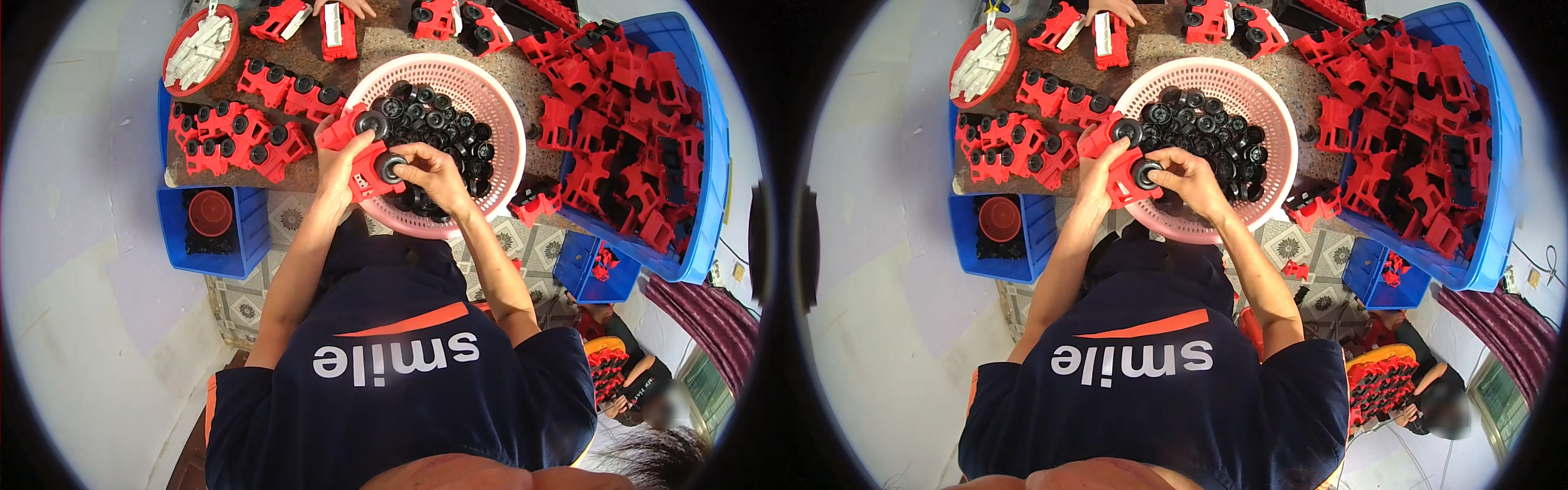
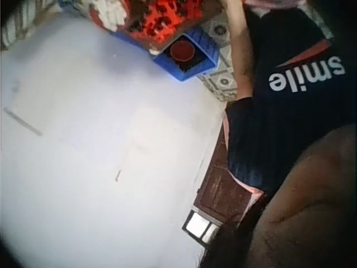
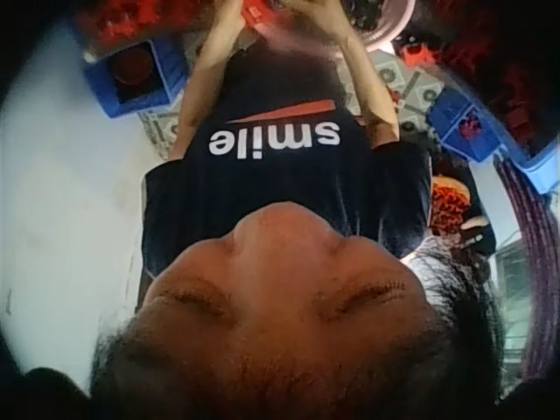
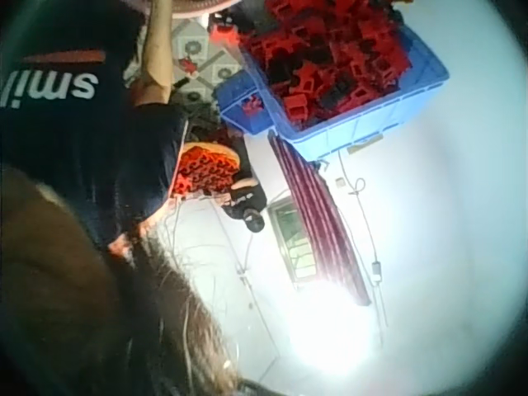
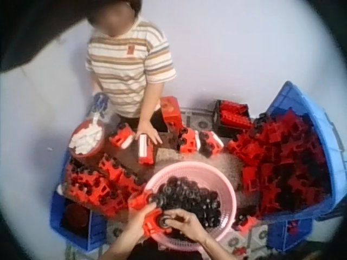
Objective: Assemble plastic toy trucks by snapping wheels onto the chassis.
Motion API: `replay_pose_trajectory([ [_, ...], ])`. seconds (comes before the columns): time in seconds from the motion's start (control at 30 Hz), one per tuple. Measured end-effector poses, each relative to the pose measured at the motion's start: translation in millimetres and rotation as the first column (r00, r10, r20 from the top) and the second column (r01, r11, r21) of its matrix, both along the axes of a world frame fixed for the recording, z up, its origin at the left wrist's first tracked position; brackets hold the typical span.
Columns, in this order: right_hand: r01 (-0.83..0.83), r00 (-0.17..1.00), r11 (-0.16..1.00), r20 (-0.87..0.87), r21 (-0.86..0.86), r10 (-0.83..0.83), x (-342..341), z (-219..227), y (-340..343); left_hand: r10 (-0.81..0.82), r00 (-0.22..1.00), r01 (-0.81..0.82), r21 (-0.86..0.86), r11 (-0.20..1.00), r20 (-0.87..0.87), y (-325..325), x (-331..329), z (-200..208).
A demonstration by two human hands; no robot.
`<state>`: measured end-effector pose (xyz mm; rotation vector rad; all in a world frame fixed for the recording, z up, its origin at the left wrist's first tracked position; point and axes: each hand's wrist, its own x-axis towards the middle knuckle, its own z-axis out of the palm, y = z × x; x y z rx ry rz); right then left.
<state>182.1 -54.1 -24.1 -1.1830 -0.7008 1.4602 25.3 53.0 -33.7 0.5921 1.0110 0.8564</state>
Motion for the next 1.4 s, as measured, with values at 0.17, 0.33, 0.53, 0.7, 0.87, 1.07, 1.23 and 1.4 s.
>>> replay_pose_trajectory([
  [0.17,-0.07,0.807,0.997,0.589,0.037,0.035,-17,-4,-5,-0.093,0.996,0.093,-0.021,0.995,-0.009,-2,-15,14],
  [0.33,0.033,0.996,0.974,-0.077,-0.222,-0.051,-38,5,-12,-0.224,0.974,0.222,-0.078,0.972,-0.024,-18,-45,28],
  [0.53,0.169,0.983,0.983,0.082,-0.078,-0.163,-85,10,-1,-0.256,0.967,0.257,0.049,0.965,-0.019,-33,-73,36],
  [0.7,0.119,0.937,0.992,0.325,0.039,-0.126,-96,-5,24,-0.007,0.986,0.042,0.207,0.977,-0.167,15,-93,8],
  [0.87,0.721,0.157,0.587,0.737,0.369,-0.657,-17,-26,-41,0.271,0.768,-0.088,0.323,0.942,-0.58,115,-121,-64],
  [1.07,0.979,0.137,-0.153,0.991,-0.137,-0.013,135,-133,-152,0.167,0.77,0.033,0.3,0.953,-0.615,152,-119,-112],
  [1.23,0.983,0.17,0.024,0.849,-0.183,-0.501,151,-167,-210,0.188,0.077,0.094,0.195,0.976,-0.979,121,-68,-59],
  [1.4,0.905,0.219,0.425,0.884,-0.026,-0.413,90,-22,-186,0.218,0.55,0.634,0.573,0.519,-0.806,40,13,25],
])
